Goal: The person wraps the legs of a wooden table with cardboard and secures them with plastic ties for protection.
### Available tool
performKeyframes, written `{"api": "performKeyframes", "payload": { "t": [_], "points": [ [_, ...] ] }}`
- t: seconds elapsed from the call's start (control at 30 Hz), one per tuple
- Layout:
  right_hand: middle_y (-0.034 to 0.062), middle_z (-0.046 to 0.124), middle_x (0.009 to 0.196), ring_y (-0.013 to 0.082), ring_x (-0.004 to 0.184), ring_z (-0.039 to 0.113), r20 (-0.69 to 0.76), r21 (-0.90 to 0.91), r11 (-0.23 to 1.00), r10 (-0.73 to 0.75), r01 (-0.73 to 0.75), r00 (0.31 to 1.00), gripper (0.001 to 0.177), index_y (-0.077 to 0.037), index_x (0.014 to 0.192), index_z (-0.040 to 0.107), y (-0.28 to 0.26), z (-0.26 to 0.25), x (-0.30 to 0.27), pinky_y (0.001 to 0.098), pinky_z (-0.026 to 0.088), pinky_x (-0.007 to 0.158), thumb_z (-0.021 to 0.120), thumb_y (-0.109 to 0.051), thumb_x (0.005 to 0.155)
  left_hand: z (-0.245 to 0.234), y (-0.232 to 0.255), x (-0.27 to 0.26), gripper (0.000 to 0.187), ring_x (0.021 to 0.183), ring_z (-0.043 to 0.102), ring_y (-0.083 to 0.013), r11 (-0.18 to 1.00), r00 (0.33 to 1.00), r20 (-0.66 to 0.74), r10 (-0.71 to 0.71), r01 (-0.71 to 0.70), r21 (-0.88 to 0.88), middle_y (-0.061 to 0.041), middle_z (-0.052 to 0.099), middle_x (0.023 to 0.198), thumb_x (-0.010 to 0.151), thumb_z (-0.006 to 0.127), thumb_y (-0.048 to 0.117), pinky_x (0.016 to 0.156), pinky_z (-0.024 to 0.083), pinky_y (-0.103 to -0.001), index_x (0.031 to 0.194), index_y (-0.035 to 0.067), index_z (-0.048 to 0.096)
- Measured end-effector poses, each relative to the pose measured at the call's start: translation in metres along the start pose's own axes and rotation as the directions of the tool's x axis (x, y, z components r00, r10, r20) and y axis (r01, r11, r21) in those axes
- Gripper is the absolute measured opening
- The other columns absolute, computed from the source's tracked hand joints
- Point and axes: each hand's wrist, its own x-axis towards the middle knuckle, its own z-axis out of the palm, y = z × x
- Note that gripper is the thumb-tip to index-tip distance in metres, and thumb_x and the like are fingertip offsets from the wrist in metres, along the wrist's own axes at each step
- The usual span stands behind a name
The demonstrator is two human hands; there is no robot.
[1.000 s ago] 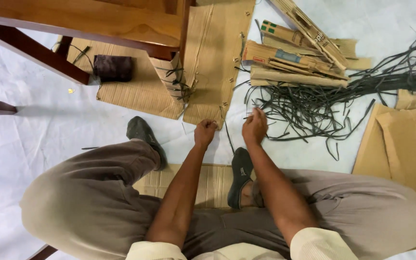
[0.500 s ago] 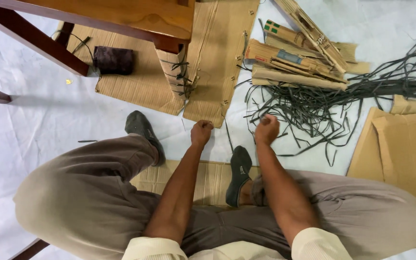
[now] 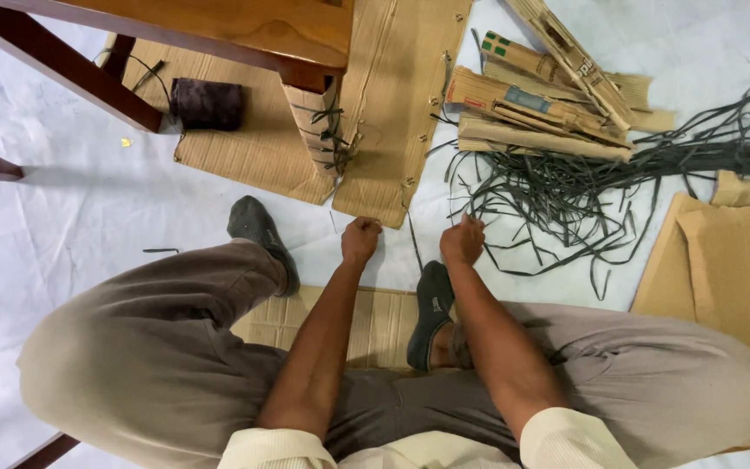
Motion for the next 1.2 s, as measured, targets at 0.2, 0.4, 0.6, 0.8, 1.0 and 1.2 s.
{"api": "performKeyframes", "payload": {
  "t": [0.2, 0.4, 0.6, 0.8, 1.0, 1.2],
  "points": [
    [0.0103, 0.070, 0.117, 0.0318, 0.105, 0.068, -0.369, 0.258, 0.805, -0.429, 0.534, 0.825, 0.022, -0.007, 0.116, 0.073, -0.034, -0.029, -0.021, 0.0402, 0.056, 0.090, 0.063, -0.009, 0.097, 0.005, 0.014, -0.005, 0.031, 0.092, 0.074, -0.0227, 0.999, 0.999, 0.019, 0.041, -0.041, -0.006, -0.009, 0.079, 0.096, 0.082, 0.072, 0.031, 0.085, 0.055, -0.035, 0.103, 0.010, 0.080],
    [0.0115, 0.071, 0.114, 0.0294, 0.084, 0.073, -0.047, 0.502, 0.637, -0.656, 0.586, 0.753, 0.017, -0.007, 0.109, 0.075, -0.092, -0.068, -0.070, 0.0350, 0.059, 0.071, 0.068, -0.014, 0.094, 0.012, 0.019, 0.000, 0.043, 0.083, 0.070, -0.0145, 0.865, 0.963, 0.265, 0.050, 0.091, -0.493, -0.007, 0.076, 0.091, 0.102, 0.058, 0.040, 0.078, 0.057, -0.028, 0.101, 0.001, 0.077],
    [0.0131, 0.076, 0.094, 0.0276, 0.082, 0.071, 0.278, 0.432, 0.649, -0.756, 0.626, 0.592, 0.020, -0.004, 0.093, 0.076, -0.064, 0.002, -0.068, 0.0387, 0.056, 0.072, 0.079, -0.024, 0.092, -0.008, 0.033, 0.001, 0.029, 0.065, 0.060, -0.0142, 0.921, 0.963, 0.257, 0.077, 0.030, -0.388, -0.005, 0.066, 0.075, 0.099, 0.060, 0.025, 0.056, 0.048, -0.031, 0.099, 0.000, 0.074],
    [0.0057, 0.074, 0.099, 0.0114, 0.081, 0.068, 0.534, 0.745, 0.603, -0.283, -0.285, 0.796, 0.027, -0.008, 0.111, 0.073, -0.056, 0.016, -0.032, 0.0312, 0.052, 0.070, 0.064, -0.033, 0.103, -0.004, 0.005, 0.011, 0.019, 0.063, 0.053, -0.0115, 0.822, 0.940, 0.285, 0.189, 0.008, -0.570, -0.003, 0.061, 0.073, 0.100, 0.066, 0.016, 0.056, 0.043, -0.028, 0.097, -0.002, 0.071],
    [-0.0007, 0.057, 0.073, 0.0126, 0.062, 0.052, 0.511, 0.856, -0.011, -0.141, -0.517, 0.848, 0.025, -0.003, 0.117, 0.065, -0.068, 0.009, 0.019, 0.0305, 0.049, 0.059, 0.056, -0.020, 0.102, -0.016, 0.001, -0.001, 0.018, 0.062, 0.065, -0.0148, 0.947, 0.924, 0.311, 0.223, -0.129, -0.296, -0.008, 0.070, 0.071, 0.090, 0.068, 0.014, 0.059, 0.052, -0.030, 0.095, -0.002, 0.073],
    [-0.0059, 0.042, 0.066, 0.0072, 0.052, 0.034, 0.279, 0.921, 0.328, -0.175, -0.212, 0.944, 0.031, -0.008, 0.119, 0.067, -0.153, -0.067, -0.028, 0.0268, 0.029, 0.046, 0.051, -0.030, 0.102, -0.048, 0.015, -0.018, 0.025, 0.073, 0.073, -0.0177, 0.997, 0.984, 0.179, 0.021, -0.008, -0.074, -0.009, 0.078, 0.081, 0.091, 0.071, 0.028, 0.071, 0.057, -0.033, 0.100, 0.007, 0.079]
  ]
}}
